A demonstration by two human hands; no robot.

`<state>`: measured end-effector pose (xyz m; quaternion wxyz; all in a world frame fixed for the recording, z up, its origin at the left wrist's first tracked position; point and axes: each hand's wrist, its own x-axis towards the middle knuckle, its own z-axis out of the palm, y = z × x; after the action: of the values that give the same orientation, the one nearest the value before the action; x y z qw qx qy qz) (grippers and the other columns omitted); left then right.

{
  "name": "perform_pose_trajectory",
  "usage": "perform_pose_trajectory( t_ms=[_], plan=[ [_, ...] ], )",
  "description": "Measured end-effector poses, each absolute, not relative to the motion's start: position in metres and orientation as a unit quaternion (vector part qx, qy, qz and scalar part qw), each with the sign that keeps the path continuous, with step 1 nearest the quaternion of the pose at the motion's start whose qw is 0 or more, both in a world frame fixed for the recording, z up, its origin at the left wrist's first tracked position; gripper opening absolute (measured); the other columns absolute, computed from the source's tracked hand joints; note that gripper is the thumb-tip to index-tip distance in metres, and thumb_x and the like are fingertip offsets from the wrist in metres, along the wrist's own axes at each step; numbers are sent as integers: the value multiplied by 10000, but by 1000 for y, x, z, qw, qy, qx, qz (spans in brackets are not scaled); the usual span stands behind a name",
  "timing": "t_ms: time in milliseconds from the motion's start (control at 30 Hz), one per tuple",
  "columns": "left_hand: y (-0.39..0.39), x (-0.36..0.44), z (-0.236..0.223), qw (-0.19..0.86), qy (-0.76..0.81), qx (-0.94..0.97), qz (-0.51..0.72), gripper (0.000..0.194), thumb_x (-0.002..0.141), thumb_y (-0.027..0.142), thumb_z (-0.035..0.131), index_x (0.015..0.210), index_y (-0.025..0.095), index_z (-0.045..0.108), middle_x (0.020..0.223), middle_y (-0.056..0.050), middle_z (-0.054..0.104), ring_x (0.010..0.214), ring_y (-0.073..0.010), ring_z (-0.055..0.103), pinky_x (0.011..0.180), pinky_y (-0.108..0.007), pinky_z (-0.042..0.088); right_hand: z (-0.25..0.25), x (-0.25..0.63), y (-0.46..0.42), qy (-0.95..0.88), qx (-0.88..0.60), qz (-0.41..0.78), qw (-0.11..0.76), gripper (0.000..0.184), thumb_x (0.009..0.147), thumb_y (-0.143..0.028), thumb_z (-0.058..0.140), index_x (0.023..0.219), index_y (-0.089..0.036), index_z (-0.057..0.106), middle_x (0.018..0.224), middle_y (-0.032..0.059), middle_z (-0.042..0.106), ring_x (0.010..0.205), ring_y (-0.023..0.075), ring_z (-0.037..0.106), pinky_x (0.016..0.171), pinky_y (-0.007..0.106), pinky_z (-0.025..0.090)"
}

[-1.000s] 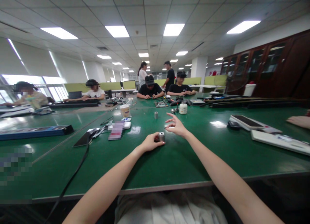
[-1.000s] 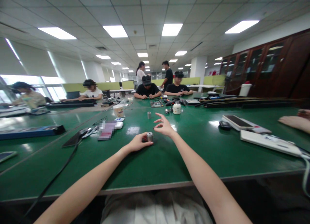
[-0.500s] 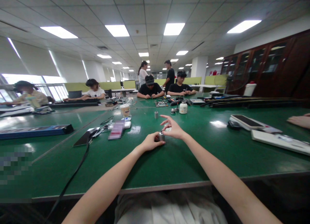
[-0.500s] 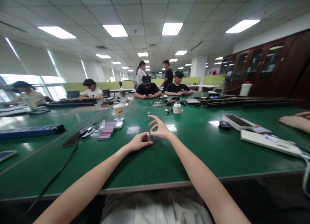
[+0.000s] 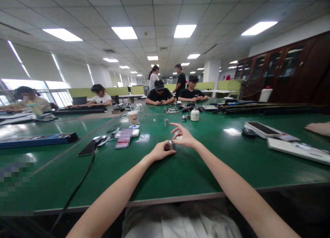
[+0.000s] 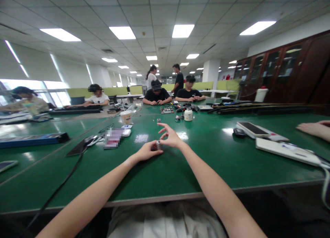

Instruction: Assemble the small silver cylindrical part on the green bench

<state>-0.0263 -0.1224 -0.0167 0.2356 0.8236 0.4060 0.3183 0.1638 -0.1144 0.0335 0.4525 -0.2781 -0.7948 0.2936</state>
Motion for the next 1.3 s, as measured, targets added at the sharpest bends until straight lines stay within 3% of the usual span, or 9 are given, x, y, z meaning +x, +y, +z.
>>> perform_pose_trajectory(
  t_ms=[633,1000,1300],
  plan=[
    [-122,-26,-18,231,406,825,319,468,733,455,696,1074,147,608,930,-61,686,812,-193,627,756,-304,498,28,161,-113,-790,-278,309,451,818,626,-113,701,1364,-238,371,1037,49,567,661,105,638,696,319,554],
    [-125,-25,-15,229,414,822,317,469,722,467,699,1071,167,609,947,-50,690,825,-189,631,763,-297,498,28,167,-103,-746,-299,308,509,859,625,-155,692,1394,-247,323,1064,66,578,706,122,654,761,345,550],
    [-126,-25,-14,235,413,820,318,460,724,472,697,1060,166,629,942,-56,694,821,-188,638,767,-296,507,-11,192,-67,-741,-383,294,466,868,565,-88,658,1364,-244,359,1004,27,554,594,78,616,669,290,545]
  ],
)
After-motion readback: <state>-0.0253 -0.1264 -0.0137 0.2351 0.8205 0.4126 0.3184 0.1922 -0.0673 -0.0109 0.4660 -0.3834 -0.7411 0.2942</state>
